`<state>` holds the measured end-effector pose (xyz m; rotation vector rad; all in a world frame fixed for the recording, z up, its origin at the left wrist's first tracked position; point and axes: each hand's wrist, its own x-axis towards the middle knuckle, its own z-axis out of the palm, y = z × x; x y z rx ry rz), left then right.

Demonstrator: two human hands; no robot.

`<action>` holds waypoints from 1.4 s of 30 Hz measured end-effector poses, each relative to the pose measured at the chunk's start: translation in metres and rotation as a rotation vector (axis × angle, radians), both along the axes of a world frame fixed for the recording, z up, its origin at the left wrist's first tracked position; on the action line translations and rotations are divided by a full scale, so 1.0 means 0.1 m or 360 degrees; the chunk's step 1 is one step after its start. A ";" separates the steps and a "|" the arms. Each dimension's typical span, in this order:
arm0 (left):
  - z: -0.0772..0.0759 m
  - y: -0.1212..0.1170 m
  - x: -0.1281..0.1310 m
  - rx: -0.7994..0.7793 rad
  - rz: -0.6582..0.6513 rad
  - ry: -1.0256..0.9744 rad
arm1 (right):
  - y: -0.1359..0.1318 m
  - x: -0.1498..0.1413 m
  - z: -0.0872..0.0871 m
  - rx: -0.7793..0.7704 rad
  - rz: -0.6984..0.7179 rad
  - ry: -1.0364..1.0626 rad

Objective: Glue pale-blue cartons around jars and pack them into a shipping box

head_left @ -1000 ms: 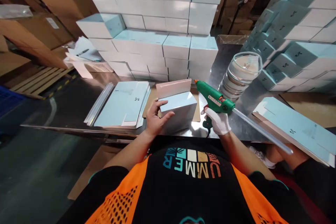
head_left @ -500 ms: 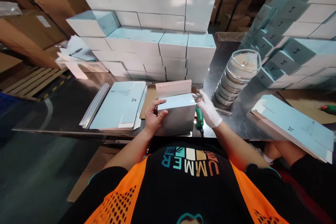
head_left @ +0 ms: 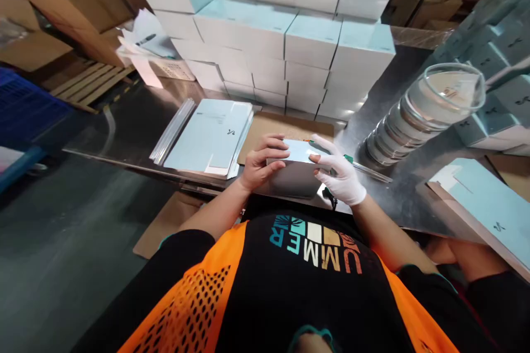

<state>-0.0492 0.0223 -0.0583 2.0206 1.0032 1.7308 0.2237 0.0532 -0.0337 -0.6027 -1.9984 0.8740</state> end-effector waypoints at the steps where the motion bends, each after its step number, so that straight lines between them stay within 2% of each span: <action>1: 0.01 -0.01 -0.02 0.0027 -0.0021 0.0041 | -0.02 -0.01 0.01 0.0004 0.0004 0.0001; 4: -0.02 0.00 -0.03 0.0043 -0.0014 0.0010 | -0.06 -0.04 0.01 -0.0028 -0.0058 0.0015; 6: -0.12 0.01 -0.01 -0.0062 -0.0002 -0.0127 | -0.06 -0.05 -0.04 -0.0087 -0.0161 0.0039; 8: -0.26 -0.01 0.01 -0.0322 -0.0032 -0.0315 | -0.04 -0.05 -0.12 -0.0242 -0.0322 0.0074; 12: -0.57 -0.16 0.08 -0.1156 -0.0155 -0.0495 | 0.07 -0.04 -0.24 -0.0624 -0.0691 0.0269; 15: -0.61 -0.28 0.14 -0.1416 -0.0250 -0.0738 | 0.14 -0.06 -0.17 -0.0746 -0.0809 0.0561; 17: -0.49 -0.28 0.16 -0.1425 -0.0396 -0.0961 | 0.14 -0.10 -0.06 -0.0762 -0.0654 0.0652; 20: -0.17 -0.15 0.13 -0.1302 -0.0532 -0.1164 | 0.11 -0.19 0.09 -0.0728 -0.0403 0.0673; 24: 0.19 0.05 0.13 -0.1199 -0.0322 -0.1190 | 0.15 -0.32 0.18 -0.0622 -0.0387 0.0828; 27: 0.41 0.28 0.09 -0.1217 -0.0293 -0.1313 | 0.22 -0.32 0.12 -0.0595 -0.0248 0.0845; 29: 0.64 0.58 -0.05 -0.1117 -0.0259 -0.1467 | 0.23 -0.25 0.01 -0.0603 -0.0206 0.0714; 32: 1.20 1.22 -0.48 -0.0929 -0.0056 -0.1618 | 0.16 -0.11 -0.20 -0.0634 -0.0260 0.0390; 35: 1.80 1.83 -0.98 -0.0871 0.0229 -0.1577 | 0.03 -0.04 -0.37 -0.0695 -0.0280 0.0122; 37: 2.03 2.08 -1.23 -0.0911 0.0419 -0.1489 | -0.05 -0.03 -0.44 -0.0717 -0.0260 0.0013; 39: 2.06 2.17 -1.35 -0.0997 0.0549 -0.1379 | -0.11 -0.02 -0.49 -0.0737 -0.0252 -0.0063; 40: 2.00 2.15 -1.37 -0.1047 0.0597 -0.1290 | -0.12 -0.02 -0.50 -0.0754 -0.0255 -0.0094; 42: 1.80 2.01 -1.38 -0.1143 0.0689 -0.1031 | -0.14 0.00 -0.53 -0.0790 -0.0276 -0.0134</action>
